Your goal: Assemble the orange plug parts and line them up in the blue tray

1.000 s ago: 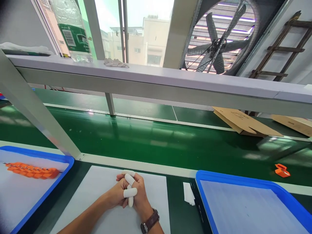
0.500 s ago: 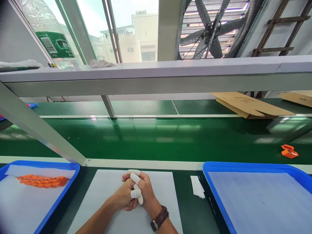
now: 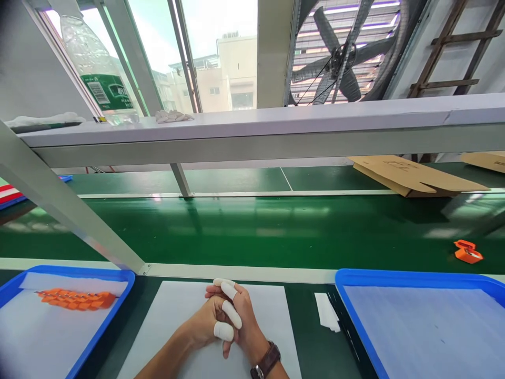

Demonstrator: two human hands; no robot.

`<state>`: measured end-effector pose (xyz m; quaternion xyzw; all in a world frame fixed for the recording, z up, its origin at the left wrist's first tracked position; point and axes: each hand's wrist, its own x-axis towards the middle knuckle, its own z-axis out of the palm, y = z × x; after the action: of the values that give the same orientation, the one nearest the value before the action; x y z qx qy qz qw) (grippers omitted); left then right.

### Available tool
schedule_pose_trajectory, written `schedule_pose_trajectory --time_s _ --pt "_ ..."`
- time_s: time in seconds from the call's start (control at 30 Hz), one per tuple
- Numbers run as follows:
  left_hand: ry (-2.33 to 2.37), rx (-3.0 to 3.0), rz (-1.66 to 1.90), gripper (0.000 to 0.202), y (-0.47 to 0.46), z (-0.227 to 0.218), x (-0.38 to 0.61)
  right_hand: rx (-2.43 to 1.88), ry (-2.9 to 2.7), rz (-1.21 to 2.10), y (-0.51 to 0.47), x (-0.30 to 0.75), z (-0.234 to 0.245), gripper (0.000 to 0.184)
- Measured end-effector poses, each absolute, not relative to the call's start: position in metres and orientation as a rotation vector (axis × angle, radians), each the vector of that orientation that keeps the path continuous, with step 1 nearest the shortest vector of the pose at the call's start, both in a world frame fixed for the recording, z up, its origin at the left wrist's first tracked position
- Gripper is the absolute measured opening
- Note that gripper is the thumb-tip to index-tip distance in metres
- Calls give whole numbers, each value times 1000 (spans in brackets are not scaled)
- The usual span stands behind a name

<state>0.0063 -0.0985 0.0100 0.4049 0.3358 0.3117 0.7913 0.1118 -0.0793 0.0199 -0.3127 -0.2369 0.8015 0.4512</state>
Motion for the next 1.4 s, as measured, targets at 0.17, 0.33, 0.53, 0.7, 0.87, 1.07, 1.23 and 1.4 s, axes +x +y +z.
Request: schedule_pose_trajectory --time_s 0.17,0.33,0.53,0.7,0.87,1.07,1.23,1.4 --pt "609 814 738 34 -101 14 5 -708 -428 1998 -76 114 17 34" --pt "629 812 790 26 -102 16 5 -696 -386 2010 -75 114 13 32" --pt "619 832 817 23 -100 15 4 -691 -410 2006 -77 114 20 29" --pt "620 899 802 18 -100 15 4 -706 -432 1998 -76 114 20 32" --pt "647 947 769 21 -99 19 5 -678 -450 1989 -75 115 17 30" --pt "617 964 783 12 -98 18 4 -682 -477 1991 -75 116 17 32" --pt "549 959 814 9 -97 14 3 -694 -462 1978 -74 117 21 34" --pt "574 953 790 7 -98 15 3 -679 -457 1982 -74 117 24 32"
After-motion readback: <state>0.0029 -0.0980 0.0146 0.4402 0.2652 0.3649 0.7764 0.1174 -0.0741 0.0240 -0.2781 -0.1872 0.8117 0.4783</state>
